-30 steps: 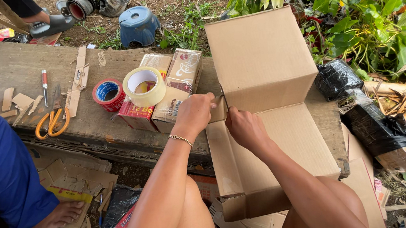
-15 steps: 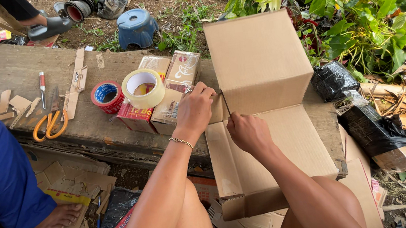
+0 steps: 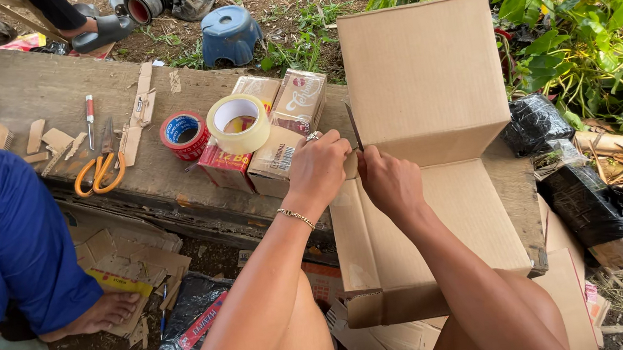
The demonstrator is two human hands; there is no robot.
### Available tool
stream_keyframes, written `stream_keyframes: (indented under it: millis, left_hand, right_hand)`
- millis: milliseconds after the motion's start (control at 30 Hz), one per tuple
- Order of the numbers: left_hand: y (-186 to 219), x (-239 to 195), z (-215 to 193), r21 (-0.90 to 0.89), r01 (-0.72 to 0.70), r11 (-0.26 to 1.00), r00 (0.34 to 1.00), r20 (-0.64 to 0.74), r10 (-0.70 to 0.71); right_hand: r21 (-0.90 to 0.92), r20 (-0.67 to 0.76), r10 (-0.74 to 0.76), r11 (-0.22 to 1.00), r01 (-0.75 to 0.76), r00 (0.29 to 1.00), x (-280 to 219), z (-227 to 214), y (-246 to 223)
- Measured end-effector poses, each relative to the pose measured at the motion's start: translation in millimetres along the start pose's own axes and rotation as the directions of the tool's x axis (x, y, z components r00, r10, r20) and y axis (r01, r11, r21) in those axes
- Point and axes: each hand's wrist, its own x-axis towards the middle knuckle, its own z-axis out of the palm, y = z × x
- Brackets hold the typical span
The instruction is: The person uses a utility knife to cut and trim a cardboard box on a wooden workbench. They repeatedly slice along the edges and fold the flaps to shape the box, discarding trimmed pieces to the side.
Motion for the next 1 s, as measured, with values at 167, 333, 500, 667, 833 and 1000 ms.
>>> stream_keyframes:
  millis: [167, 333, 500, 667, 833, 1000]
  left_hand:
    - [1, 1, -4, -0.004, -0.003, 1.000, 1.000, -0.017, 0.003]
    - [2, 2, -3, -0.059, 0.077, 0.995, 0.996, 0.046, -0.074]
    - [-3, 5, 2, -0.168, 0.172, 0.971, 0.979, 0.142, -0.149]
    - [-7, 9, 6, -0.195, 0.178, 0.964, 0.971, 0.196, -0.140]
    - [-11, 12, 0, -0.160, 0.167, 0.973, 0.967, 0.217, -0.130]
    - [-10, 9, -2, -0.195, 0.150, 0.969, 0.969, 0.222, -0.105]
  right_hand:
    - [0.016, -0.011, 0.019, 1.000, -0.019, 1.000, -1, 4, -4]
    - [-0.003, 0.053, 0.087, 0.996, -0.087, 0.995, 1, 6, -3]
    - [0.039, 0.067, 0.059, 0.997, -0.062, 0.996, -1, 4, 7]
    - [0.035, 0.132, 0.115, 0.992, -0.120, 0.985, -1, 5, 6]
    - [0.037, 0.143, 0.101, 0.994, -0.107, 0.985, 8, -1, 0]
    - [0.053, 0.140, 0.077, 0.995, -0.085, 0.987, 4, -8, 0]
